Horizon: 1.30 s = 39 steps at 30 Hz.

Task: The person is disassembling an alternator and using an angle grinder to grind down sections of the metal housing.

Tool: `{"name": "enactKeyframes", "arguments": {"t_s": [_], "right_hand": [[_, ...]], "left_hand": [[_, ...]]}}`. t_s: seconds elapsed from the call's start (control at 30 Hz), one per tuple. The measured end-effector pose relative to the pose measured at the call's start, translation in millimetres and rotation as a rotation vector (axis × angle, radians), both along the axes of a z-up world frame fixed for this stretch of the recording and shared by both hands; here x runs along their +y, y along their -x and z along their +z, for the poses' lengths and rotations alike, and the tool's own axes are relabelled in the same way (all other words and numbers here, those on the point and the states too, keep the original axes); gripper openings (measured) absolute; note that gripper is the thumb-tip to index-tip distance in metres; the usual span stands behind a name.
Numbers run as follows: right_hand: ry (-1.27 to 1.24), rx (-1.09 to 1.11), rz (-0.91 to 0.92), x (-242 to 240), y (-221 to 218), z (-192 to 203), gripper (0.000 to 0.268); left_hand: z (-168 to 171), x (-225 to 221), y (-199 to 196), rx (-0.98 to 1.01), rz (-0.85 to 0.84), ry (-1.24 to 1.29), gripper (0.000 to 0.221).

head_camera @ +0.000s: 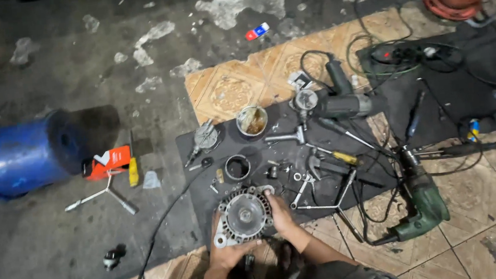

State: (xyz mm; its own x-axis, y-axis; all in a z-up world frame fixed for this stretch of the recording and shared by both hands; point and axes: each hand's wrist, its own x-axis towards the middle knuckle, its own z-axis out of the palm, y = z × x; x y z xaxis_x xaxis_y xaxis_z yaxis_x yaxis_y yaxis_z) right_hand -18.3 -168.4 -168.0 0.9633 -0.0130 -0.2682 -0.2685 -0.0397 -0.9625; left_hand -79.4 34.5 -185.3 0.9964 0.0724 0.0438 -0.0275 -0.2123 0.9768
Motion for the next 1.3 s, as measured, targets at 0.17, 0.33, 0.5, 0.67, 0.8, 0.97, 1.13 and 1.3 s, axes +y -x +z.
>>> {"name": "enactKeyframes", "arguments": {"t_s": [0.17,0.33,0.5,0.67,0.8,0.97,1.13,1.3], "right_hand": [[-0.139,0.025,-0.043,-2.8,-3.5,23.9,0.053],[-0.291,-0.024,0.019,1.1,0.6,65.5,0.052],[-0.338,-0.079,0.133,-2.3,3.4,169.5,0.062],[-0.026,-0.142,0.162,-4.2,-1.9,250.4,0.059],[-0.144,-0.358,0.279,-36.9,-9.7,232.8,0.043],[-0.269,-0.614,0.779,-22.2,-7.8,298.6,0.062],[-0.178,-0.666,0.469,-1.5,6.3,270.9,0.037],[0.095,-0.310,0.381,-10.0,-17.0,252.1,0.022]], "left_hand": [[2.3,-0.3,-6.7,-0.095,-0.055,-0.168,0.147],[44.4,1.9,-6.2,-0.254,-0.044,-0.508,0.129],[161.0,-14.6,-8.5,-0.165,-0.080,0.326,0.141],[201.6,6.0,-8.4,0.310,-0.085,0.323,0.052],[237.7,10.4,-18.3,-0.184,-0.129,0.376,0.087],[258.9,6.1,-2.2,-0.258,-0.052,0.817,0.066],[276.2,-3.0,24.9,-0.100,0.185,1.035,0.051],[217.7,5.3,39.1,0.285,0.398,1.295,0.047]]}}
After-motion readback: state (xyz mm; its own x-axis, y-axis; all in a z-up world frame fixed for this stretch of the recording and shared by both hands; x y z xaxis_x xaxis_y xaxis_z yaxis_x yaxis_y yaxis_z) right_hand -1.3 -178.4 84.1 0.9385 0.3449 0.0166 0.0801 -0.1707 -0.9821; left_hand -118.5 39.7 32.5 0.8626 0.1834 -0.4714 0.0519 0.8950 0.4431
